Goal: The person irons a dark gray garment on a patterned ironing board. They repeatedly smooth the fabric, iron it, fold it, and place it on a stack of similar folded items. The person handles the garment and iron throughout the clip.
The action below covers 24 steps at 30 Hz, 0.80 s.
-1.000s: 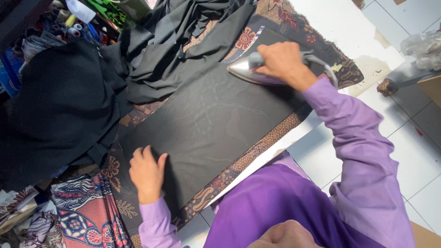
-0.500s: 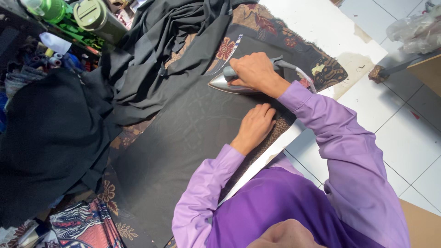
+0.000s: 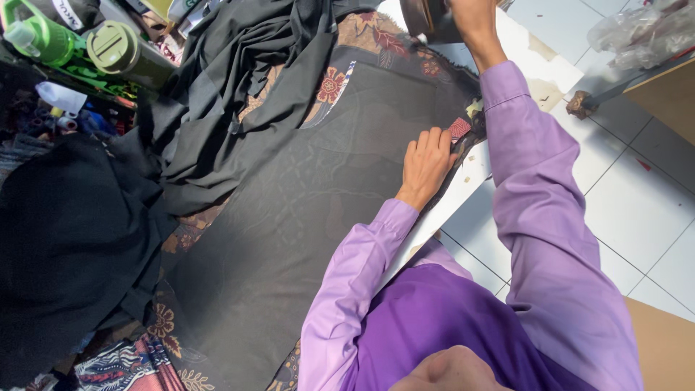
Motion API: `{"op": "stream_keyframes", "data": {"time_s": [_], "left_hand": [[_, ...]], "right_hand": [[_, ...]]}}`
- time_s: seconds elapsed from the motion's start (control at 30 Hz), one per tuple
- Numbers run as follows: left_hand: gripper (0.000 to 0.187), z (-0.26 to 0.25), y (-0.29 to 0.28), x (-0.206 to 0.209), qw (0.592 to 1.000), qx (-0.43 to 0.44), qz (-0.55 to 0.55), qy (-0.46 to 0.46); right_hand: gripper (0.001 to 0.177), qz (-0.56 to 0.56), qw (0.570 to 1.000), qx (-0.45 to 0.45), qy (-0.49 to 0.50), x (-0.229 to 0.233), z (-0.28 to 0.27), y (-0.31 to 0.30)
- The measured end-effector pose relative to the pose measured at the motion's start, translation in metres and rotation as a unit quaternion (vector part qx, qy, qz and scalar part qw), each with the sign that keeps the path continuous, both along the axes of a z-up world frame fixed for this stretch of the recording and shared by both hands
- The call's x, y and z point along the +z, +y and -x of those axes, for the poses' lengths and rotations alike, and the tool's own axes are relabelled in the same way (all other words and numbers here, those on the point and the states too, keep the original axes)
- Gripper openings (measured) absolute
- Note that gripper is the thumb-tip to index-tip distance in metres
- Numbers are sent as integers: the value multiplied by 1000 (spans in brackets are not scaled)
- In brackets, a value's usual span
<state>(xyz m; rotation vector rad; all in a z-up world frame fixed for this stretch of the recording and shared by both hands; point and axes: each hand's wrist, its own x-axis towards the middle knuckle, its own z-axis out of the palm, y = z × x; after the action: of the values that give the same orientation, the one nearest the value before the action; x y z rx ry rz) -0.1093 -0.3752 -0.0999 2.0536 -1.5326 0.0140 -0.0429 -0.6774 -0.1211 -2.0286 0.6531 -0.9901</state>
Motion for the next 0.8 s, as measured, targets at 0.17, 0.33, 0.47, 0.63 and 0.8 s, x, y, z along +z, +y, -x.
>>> {"op": "stream_keyframes", "data": {"time_s": [0.17, 0.33, 0.47, 0.63, 0.8], "left_hand": [[21, -3, -17, -9, 999, 18, 33, -6], [17, -6, -13, -7, 989, 58, 65, 119], [20, -18, -11, -1, 968, 87, 7, 236], [19, -30, -9, 9, 955, 99, 12, 281], [24, -30, -7, 18, 937, 123, -18, 326]], "right_hand": [[24, -169, 969, -21, -181, -35, 2, -9], [26, -176, 957, 41, -226, -27, 20, 7], [26, -173, 964, 70, -191, -18, 37, 11], [46, -114, 989, 68, -66, -8, 65, 19], [65, -75, 996, -29, 28, 11, 106, 73]]}}
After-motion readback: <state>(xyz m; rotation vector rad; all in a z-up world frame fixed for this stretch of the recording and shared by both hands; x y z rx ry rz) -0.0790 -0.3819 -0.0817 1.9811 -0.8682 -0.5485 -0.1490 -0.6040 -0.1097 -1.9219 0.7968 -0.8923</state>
